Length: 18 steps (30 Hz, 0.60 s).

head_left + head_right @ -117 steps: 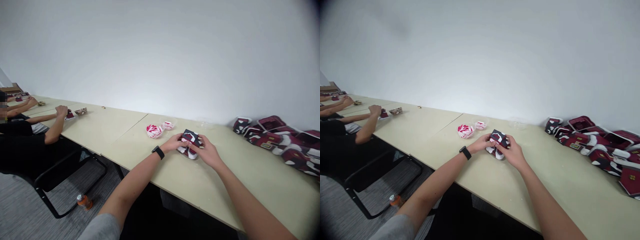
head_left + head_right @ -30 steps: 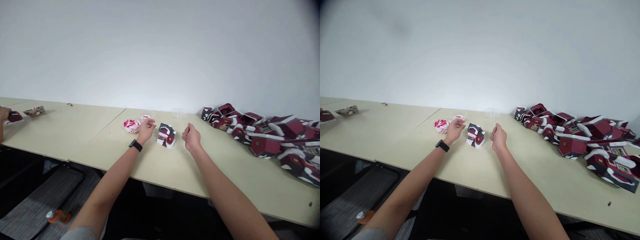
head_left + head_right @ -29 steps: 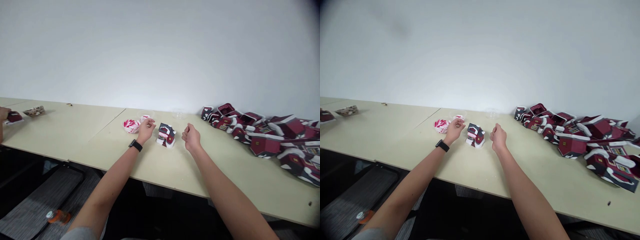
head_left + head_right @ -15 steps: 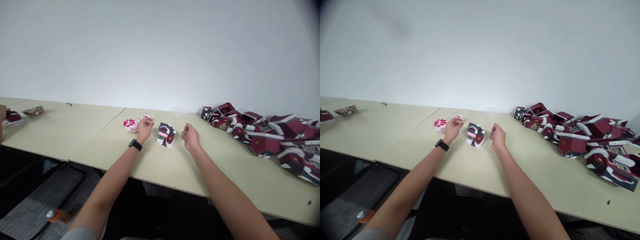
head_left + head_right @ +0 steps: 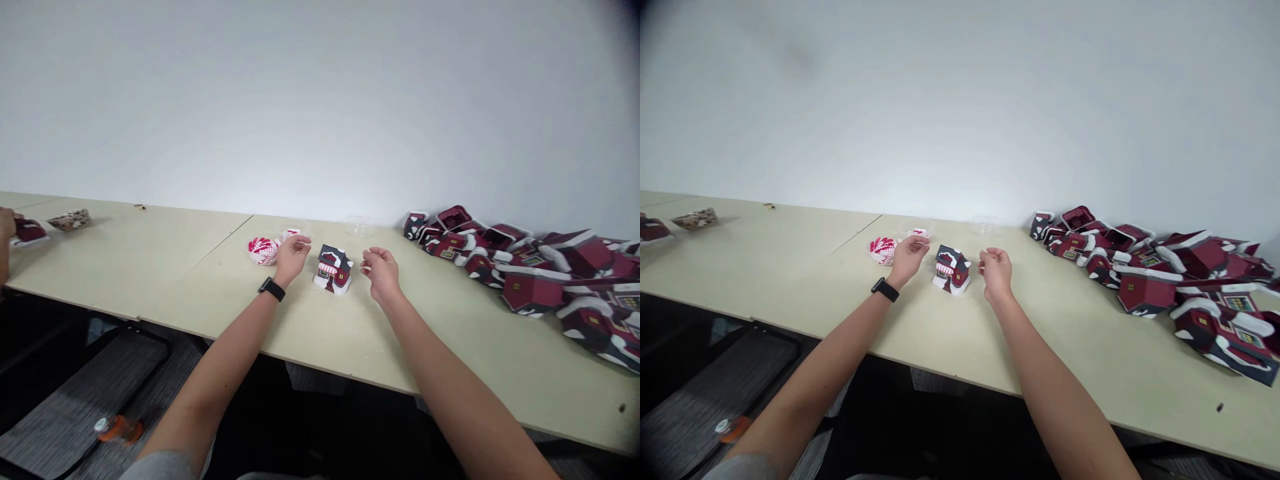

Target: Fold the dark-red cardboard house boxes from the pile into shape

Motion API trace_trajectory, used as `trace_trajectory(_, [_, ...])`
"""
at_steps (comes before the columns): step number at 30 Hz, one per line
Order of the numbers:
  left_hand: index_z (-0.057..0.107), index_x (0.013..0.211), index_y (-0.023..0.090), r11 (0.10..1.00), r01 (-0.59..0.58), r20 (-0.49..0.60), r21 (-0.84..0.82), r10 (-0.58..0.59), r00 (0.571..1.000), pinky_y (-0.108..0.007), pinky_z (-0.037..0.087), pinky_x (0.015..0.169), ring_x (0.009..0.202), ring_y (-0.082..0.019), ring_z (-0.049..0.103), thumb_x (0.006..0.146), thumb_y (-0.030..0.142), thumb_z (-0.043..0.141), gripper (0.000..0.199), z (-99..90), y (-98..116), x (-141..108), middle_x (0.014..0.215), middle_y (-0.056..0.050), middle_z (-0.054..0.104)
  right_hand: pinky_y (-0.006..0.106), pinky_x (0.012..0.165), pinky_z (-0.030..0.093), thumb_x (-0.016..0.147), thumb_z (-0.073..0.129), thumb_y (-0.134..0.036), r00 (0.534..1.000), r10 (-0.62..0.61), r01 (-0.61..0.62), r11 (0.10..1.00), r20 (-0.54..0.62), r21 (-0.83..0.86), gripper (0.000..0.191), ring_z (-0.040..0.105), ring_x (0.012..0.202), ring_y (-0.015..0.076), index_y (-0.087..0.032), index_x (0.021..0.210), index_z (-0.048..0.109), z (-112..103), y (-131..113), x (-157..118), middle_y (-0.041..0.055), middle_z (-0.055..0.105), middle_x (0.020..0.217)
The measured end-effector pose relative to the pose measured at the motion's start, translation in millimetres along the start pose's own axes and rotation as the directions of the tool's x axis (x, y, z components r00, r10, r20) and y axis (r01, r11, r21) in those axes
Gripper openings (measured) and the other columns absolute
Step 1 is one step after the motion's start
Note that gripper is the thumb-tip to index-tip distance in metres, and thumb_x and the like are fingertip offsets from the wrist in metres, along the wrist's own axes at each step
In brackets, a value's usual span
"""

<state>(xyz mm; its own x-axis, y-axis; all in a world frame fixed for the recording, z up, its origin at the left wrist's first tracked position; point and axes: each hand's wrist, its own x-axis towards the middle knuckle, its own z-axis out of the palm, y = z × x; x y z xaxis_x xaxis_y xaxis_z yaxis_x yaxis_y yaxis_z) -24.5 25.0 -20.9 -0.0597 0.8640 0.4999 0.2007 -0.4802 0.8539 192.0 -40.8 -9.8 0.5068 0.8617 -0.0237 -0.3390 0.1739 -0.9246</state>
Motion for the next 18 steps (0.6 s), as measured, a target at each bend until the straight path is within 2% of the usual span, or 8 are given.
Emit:
trace_trajectory(4, [0.071, 0.090, 0.018, 1.000, -0.014, 0.015, -0.019, 0.014, 1.000, -0.035, 0.055, 0.089, 0.090, -0.020, 0.070, 0.083, 0.012, 0.063, 0.013, 0.6, 0.4, -0.7, 0.097, -0.007, 0.076, 0.021, 0.053, 0.049, 0.070, 0.079, -0.021, 1.000, -0.024, 0.024, 1.000, 0.020, 0.005, 0.028, 0.065, 0.066, 0.0126, -0.023, 0.088, 0.058, -0.6, 0.6, -0.4, -0.0034, 0.068, 0.078])
trace_trajectory(10, [0.072, 0.088, 0.020, 0.994, -0.020, -0.013, 0.103, 0.021, 1.000, -0.035, 0.053, 0.084, 0.085, -0.020, 0.067, 0.078, 0.009, 0.062, 0.018, -1.5, 2.7, -0.9, 0.095, -0.005, 0.076, 0.022, 0.055, 0.051, 0.068, 0.081, -0.022, 0.999, -0.034, 0.034, 0.999, 0.013, -0.007, 0.031, 0.067, 0.069, 0.0133, -0.023, 0.089, 0.058, -0.8, 1.0, -0.6, -0.0022, 0.071, 0.080])
trace_trajectory(18, [0.072, 0.086, 0.020, 0.995, -0.010, -0.013, 0.099, 0.011, 1.000, -0.038, 0.051, 0.088, 0.089, -0.022, 0.068, 0.076, 0.007, 0.058, 0.022, -1.3, 1.7, -0.1, 0.097, -0.005, 0.076, 0.022, 0.056, 0.052, 0.067, 0.079, -0.021, 1.000, -0.019, 0.019, 1.000, -0.003, -0.003, 0.030, 0.068, 0.071, 0.0137, -0.023, 0.088, 0.058, 0.6, 0.1, -1.9, -0.0018, 0.071, 0.082])
